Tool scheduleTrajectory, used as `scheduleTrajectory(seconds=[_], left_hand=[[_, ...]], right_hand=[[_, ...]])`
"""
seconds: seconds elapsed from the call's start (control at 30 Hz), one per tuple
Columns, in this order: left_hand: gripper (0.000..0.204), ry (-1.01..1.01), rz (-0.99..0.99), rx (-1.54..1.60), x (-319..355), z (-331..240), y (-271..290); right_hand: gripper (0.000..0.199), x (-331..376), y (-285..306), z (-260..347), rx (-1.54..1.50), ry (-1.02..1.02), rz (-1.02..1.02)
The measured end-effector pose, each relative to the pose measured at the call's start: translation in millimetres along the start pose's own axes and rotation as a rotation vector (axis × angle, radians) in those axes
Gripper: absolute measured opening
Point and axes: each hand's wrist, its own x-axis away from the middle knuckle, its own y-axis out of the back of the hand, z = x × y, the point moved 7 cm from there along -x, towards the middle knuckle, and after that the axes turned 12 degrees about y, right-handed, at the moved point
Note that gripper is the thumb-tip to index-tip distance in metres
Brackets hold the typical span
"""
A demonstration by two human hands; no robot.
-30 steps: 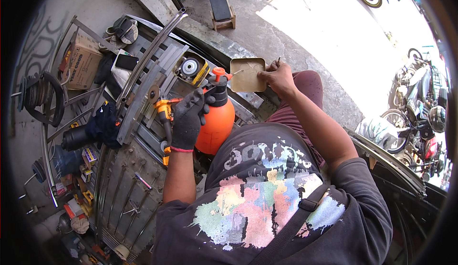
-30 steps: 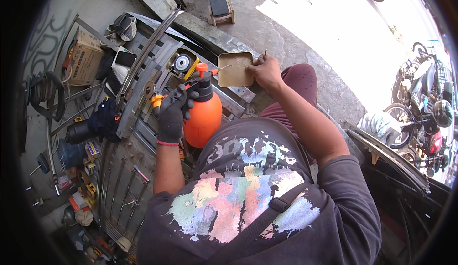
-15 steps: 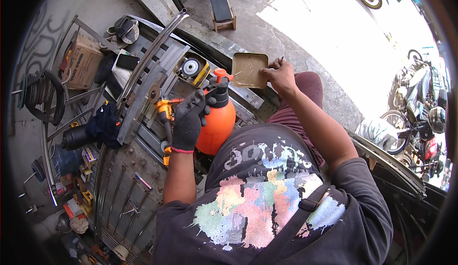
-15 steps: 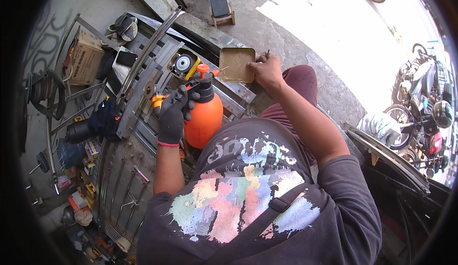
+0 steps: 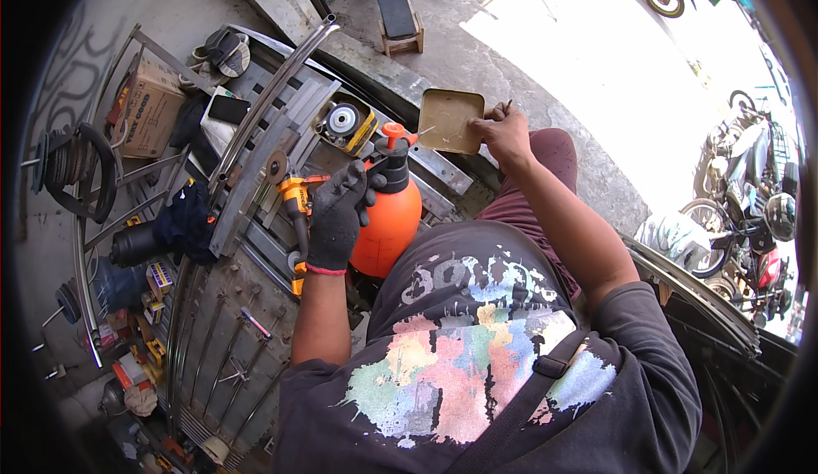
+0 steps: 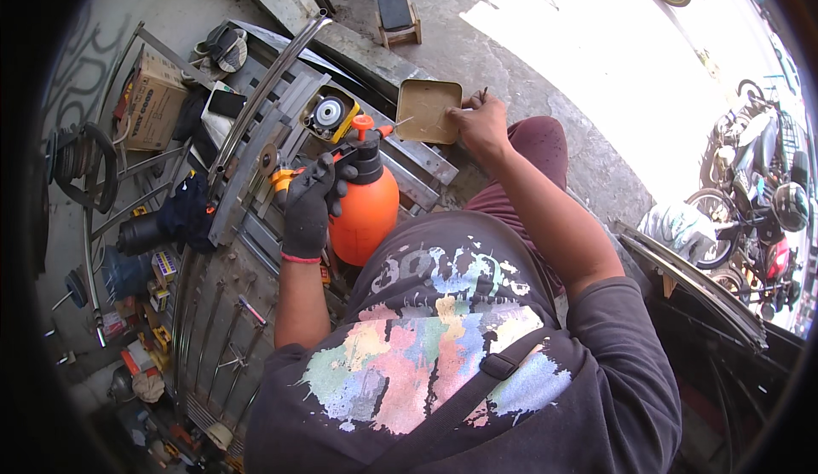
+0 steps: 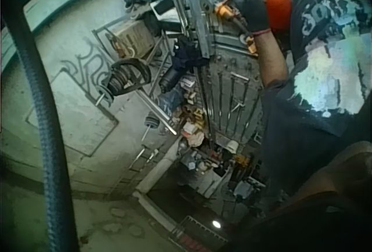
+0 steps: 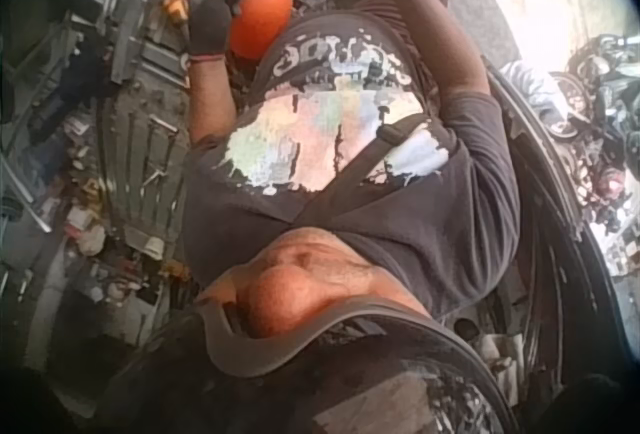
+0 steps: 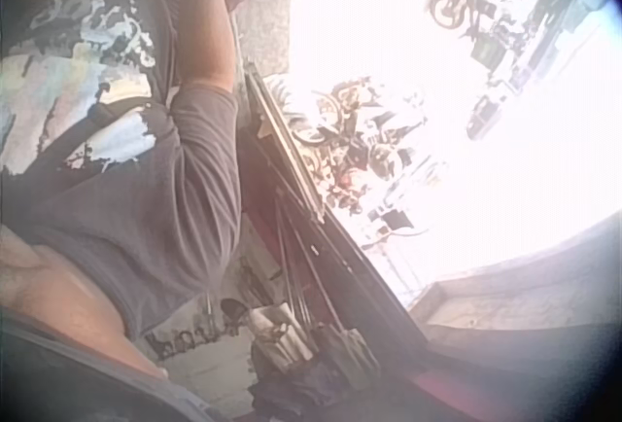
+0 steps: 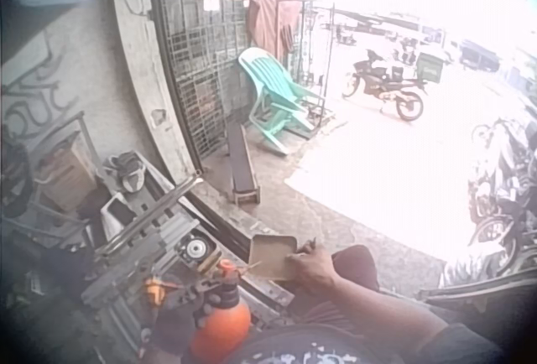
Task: Use a drill press to drill holes into a metal frame and an angle grinder for surface finishing.
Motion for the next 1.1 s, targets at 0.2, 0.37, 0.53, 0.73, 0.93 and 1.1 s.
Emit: scheduleTrajectory(seconds=[0.2,0.37,0.53,0.73,0.93,1.1], left_hand=[[0.026,-0.005,0.015,-0.027,-0.9,0.2,0.7],[0.029,-0.052,-0.034,0.051,11.8,-4.9,2.4],[0.041,-0.084,-0.096,-0.015,50.6,-15.4,20.3],[0.051,-0.356,-0.391,0.397,145.6,-40.5,87.3],[0.06,-0.661,-0.637,0.545,246.4,-64.9,155.7],[0.044,-0.644,-0.894,0.573,267.9,-43.6,214.0]], right_hand=[[0.034,-0.5,2.2,-2.5,0.001,0.001,-0.029],[0.037,-3.0,-0.9,-7.6,0.006,-0.002,-0.027],[0.04,0.1,-10.9,-17.5,-0.066,-0.039,0.037],[0.029,4.7,-28.2,-52.3,0.009,-0.066,0.124],[0.033,3.2,-32.7,-120.8,0.23,-0.155,0.209],[0.031,7.2,-44.3,-150.7,0.207,-0.158,0.278]])
